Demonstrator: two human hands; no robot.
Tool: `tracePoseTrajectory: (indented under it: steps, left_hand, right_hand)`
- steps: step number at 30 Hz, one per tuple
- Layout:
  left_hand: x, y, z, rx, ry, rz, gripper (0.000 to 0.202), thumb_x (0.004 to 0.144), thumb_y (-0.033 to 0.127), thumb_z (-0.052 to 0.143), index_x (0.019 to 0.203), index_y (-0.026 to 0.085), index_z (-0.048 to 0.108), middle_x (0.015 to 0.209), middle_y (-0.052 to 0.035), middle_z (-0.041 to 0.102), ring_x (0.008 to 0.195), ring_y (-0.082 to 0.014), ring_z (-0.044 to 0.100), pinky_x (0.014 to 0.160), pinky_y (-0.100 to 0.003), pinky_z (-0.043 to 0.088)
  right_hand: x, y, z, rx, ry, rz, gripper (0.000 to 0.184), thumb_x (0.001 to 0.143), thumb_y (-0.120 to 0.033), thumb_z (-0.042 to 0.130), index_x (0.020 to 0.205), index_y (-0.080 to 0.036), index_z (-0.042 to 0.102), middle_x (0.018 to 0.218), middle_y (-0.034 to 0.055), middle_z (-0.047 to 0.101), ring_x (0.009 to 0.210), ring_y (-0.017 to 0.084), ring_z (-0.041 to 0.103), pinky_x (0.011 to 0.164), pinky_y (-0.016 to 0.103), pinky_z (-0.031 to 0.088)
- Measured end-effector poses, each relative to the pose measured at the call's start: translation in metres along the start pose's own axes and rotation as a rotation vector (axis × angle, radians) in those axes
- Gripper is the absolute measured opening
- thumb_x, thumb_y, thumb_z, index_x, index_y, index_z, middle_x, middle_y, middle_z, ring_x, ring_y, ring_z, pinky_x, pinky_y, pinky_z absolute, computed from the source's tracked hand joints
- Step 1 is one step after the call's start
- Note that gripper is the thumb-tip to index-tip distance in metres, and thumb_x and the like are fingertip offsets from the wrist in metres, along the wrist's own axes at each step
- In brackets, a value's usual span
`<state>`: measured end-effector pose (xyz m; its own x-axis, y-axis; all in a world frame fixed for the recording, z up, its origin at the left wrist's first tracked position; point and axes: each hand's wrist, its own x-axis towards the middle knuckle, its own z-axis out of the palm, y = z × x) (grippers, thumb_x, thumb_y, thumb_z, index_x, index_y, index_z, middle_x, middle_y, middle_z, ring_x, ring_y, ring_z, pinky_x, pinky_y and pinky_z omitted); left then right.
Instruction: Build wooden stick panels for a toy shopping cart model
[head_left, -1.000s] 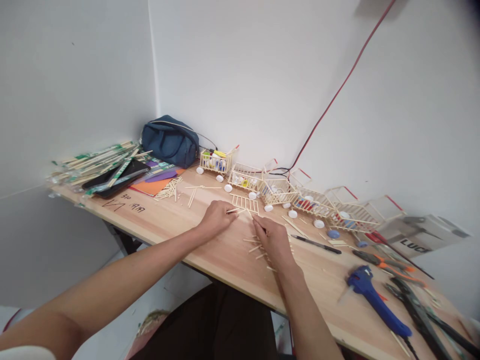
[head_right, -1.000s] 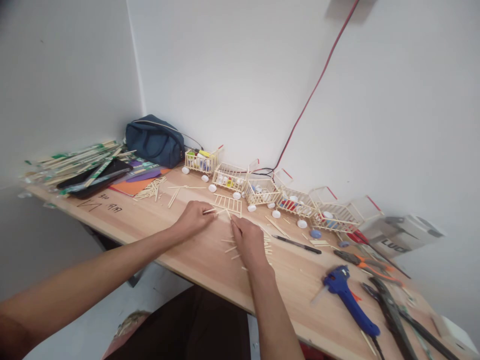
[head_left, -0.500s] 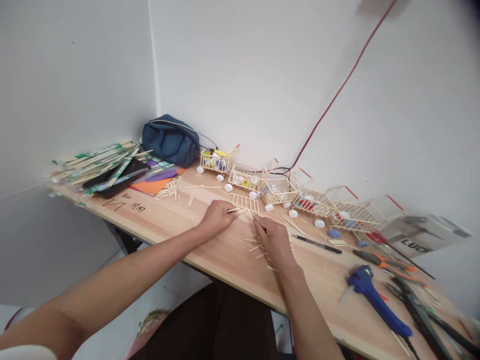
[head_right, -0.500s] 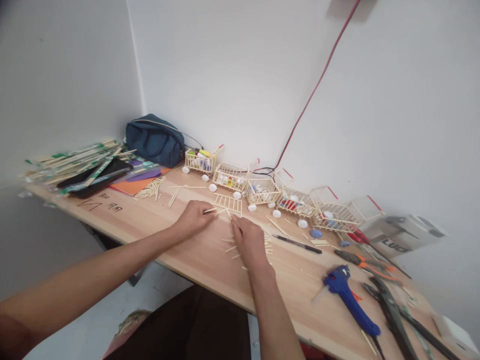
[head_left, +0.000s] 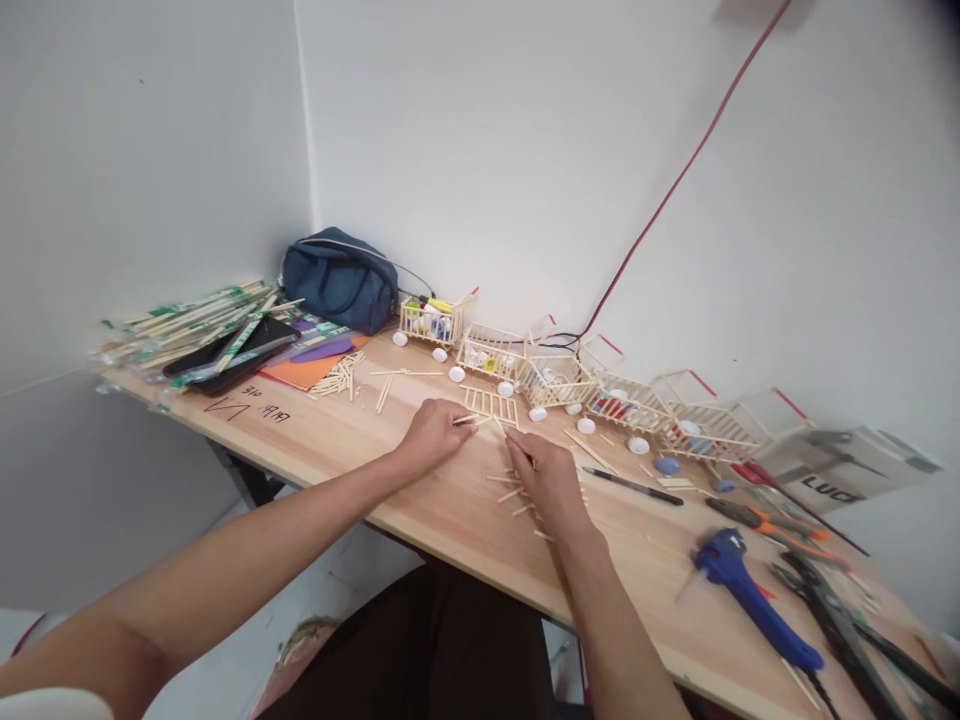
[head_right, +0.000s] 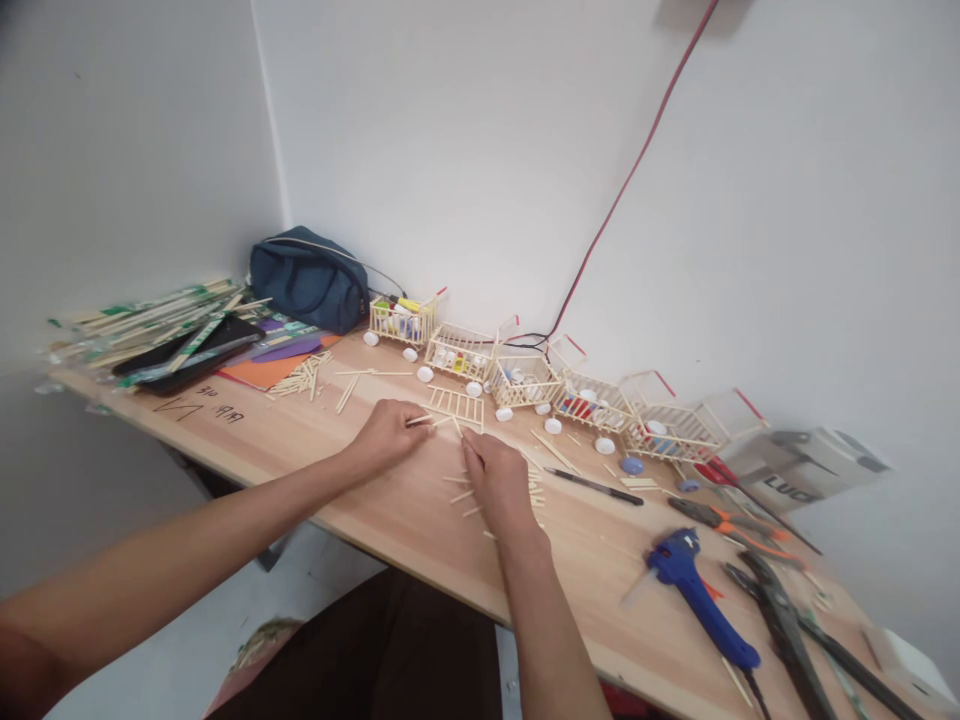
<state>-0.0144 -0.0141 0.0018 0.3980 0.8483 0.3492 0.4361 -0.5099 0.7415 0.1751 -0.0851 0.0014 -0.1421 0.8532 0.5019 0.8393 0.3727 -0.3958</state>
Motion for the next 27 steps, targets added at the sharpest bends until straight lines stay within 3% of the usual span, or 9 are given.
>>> tracePoseTrajectory:
  steps: [27]
  left_hand:
    - [0.0004,-0.0027,0.0005,0.031,0.004,0.021,0.031,0.075,0.026,0.053,0.05,0.016,0.037,0.051,0.0027,0.041,0.055,-0.0099,0.039,0.056,-0.027,0.02]
  right_hand:
    - [-0.0003,0.0028,0.0012,-0.007,-0.015,-0.003,0.032,0.096,-0.03,0.043,0.101,-0.019,0.073,0.088,0.0078,0.073,0.079,0.019,0.066,0.073,0.027,0.045]
